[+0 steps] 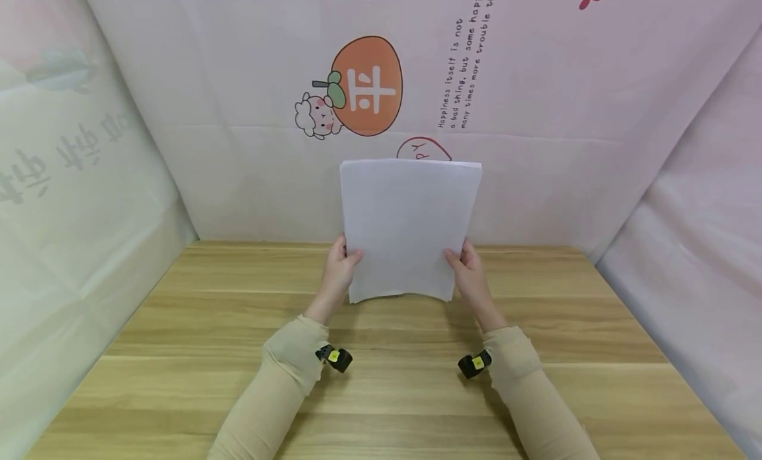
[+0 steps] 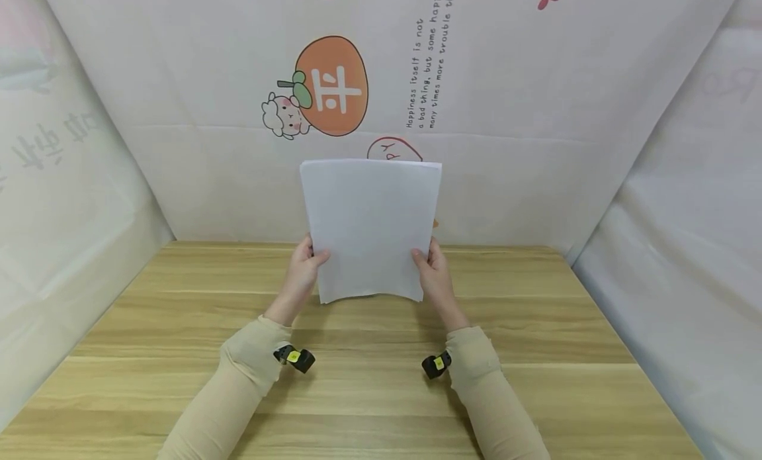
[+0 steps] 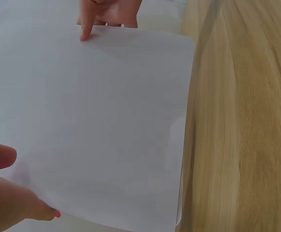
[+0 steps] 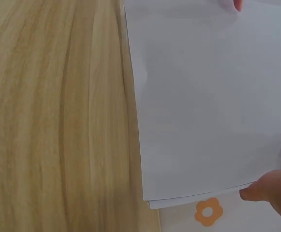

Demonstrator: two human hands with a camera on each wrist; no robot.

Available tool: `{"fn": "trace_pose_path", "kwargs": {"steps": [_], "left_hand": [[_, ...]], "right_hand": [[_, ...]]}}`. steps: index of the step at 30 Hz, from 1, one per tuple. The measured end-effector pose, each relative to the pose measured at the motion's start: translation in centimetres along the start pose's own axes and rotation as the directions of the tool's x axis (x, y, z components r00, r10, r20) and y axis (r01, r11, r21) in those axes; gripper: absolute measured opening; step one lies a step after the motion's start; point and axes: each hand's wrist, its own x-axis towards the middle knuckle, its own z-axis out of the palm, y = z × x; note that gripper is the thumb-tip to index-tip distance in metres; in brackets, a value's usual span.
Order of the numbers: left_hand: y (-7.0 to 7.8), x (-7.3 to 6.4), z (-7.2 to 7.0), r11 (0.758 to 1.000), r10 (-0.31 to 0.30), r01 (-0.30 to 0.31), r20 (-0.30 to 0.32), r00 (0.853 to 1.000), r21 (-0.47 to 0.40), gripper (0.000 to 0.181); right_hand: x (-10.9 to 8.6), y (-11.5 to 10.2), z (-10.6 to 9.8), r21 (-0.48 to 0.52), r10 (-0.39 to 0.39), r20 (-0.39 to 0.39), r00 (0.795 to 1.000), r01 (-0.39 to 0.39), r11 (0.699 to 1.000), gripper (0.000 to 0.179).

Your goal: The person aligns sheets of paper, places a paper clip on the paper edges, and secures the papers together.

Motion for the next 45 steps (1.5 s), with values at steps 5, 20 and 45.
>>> {"fn": "trace_pose_path", "kwargs": {"steps": [5,20,45], "left_hand": [[0.2,-0.3,0.4,1.0,-0.008,0.008,-0.011,1.0,-0.007,0.05],[0.3,-0.8,1.3,0.999,0.013,-0.013,-0.003,1.0,0.038,0.055],[-0.5,-0.1,1.0,0.999,0.001,0.0,-0.006,1.0,0.04,0.052]], "right_hand": [[-0.2,-0.3,-0.1,0.014,0.007,0.005,1.0,-0.007,1.0,0.042],[-0.3,0.2,-0.6,0.011,-0.065,0.019,0.998,0.064,0.998,0.043],[0.2,0.1,-0.6,0.047,-0.04,-0.021,0.999,0.041,0.998,0.046]]}}
